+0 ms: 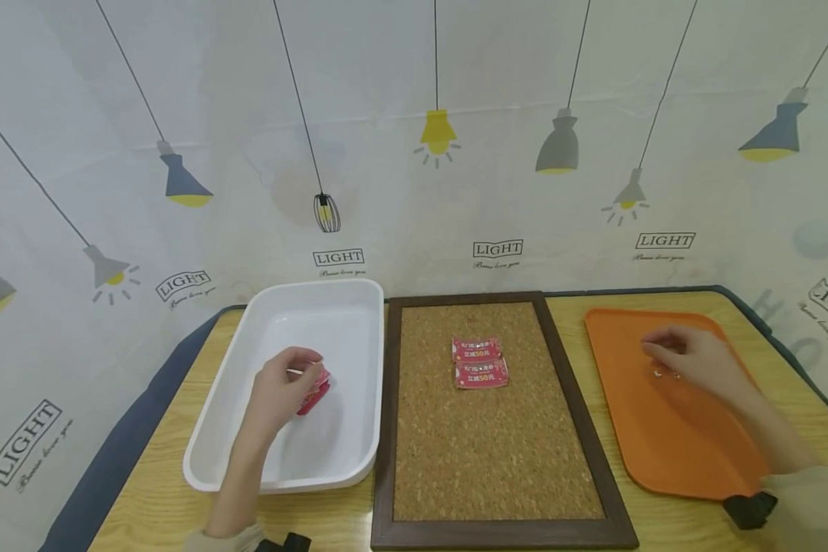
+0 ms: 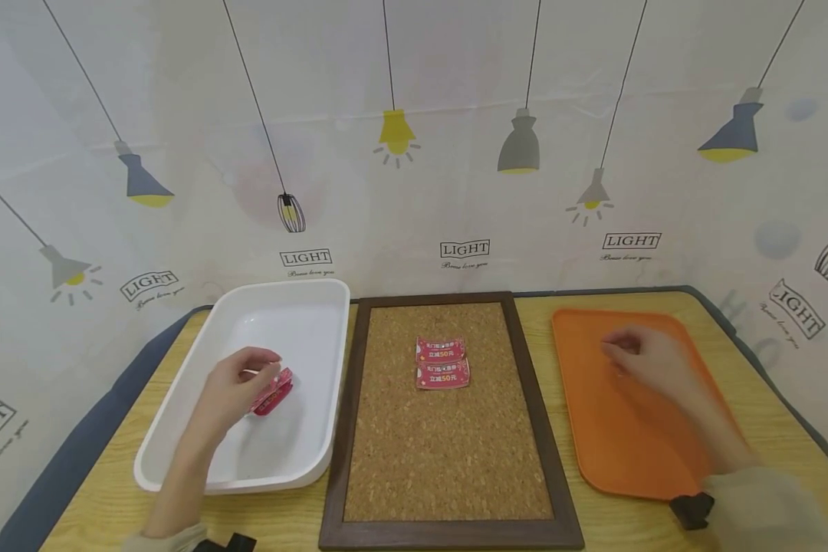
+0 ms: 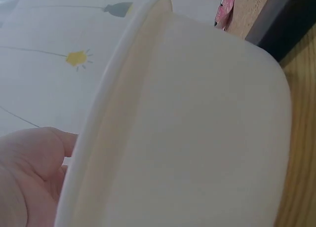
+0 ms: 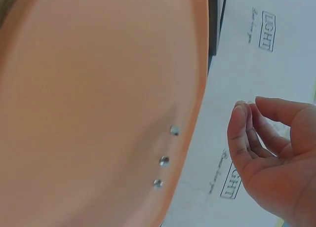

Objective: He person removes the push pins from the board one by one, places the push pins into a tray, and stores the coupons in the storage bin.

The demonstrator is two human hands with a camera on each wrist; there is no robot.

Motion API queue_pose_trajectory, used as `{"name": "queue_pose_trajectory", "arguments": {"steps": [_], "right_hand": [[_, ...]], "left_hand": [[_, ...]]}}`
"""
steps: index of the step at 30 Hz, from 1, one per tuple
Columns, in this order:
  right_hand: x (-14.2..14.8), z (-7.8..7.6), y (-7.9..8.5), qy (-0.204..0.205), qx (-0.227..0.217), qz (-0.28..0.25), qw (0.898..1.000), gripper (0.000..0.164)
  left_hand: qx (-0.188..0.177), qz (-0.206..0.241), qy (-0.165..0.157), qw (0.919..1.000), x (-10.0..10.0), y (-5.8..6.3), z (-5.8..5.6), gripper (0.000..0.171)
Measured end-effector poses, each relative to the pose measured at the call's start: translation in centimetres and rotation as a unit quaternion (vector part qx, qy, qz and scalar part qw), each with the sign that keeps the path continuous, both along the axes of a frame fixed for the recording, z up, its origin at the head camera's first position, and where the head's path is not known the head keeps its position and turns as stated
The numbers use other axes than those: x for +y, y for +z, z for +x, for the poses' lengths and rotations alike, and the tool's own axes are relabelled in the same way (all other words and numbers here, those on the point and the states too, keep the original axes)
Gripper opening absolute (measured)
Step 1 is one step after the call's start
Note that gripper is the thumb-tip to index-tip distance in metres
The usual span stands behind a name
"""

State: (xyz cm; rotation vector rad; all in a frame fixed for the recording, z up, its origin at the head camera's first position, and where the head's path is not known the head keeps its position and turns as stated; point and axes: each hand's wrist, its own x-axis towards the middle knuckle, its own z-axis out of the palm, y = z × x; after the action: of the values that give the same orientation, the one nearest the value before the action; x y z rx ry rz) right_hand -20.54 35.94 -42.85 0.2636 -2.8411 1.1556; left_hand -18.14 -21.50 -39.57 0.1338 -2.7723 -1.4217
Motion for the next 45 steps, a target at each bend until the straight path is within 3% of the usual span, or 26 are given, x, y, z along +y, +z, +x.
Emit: {"name": "queue_pose_trajectory", "arguments": {"steps": [11,23,30,39,45], "right_hand": [[-5.1,-0.5,1.3,0.034,-0.024,-0.008,0.999,0.031],[-9.5,-1.4,1.5,0.085,-0.012,-0.027,0.996,0.022],[-11.7,-1.8,1.4,0.101,-0.036,-0.034,0.994,0.022],[-14.3,-2.5,0.9,0.128,-0.040,-0.028,0.991,0.022],[-16.1,-2.9,0.6,0.142,-0.035,-0.033,0.989,0.020]], "left_hand": [[0.042,0.016,-0.052,0.9977,3.4,0.5,-0.2,0.019],[0.074,0.045,-0.137,0.9868,8.6,-0.5,-0.4,0.012],[0.089,0.019,-0.172,0.9808,11.4,-0.7,-0.5,0.013],[0.057,0.004,-0.188,0.9806,14.6,-2.0,-0.7,0.018],[0.043,0.003,-0.169,0.9846,15.8,-2.7,-1.1,0.019]]}}
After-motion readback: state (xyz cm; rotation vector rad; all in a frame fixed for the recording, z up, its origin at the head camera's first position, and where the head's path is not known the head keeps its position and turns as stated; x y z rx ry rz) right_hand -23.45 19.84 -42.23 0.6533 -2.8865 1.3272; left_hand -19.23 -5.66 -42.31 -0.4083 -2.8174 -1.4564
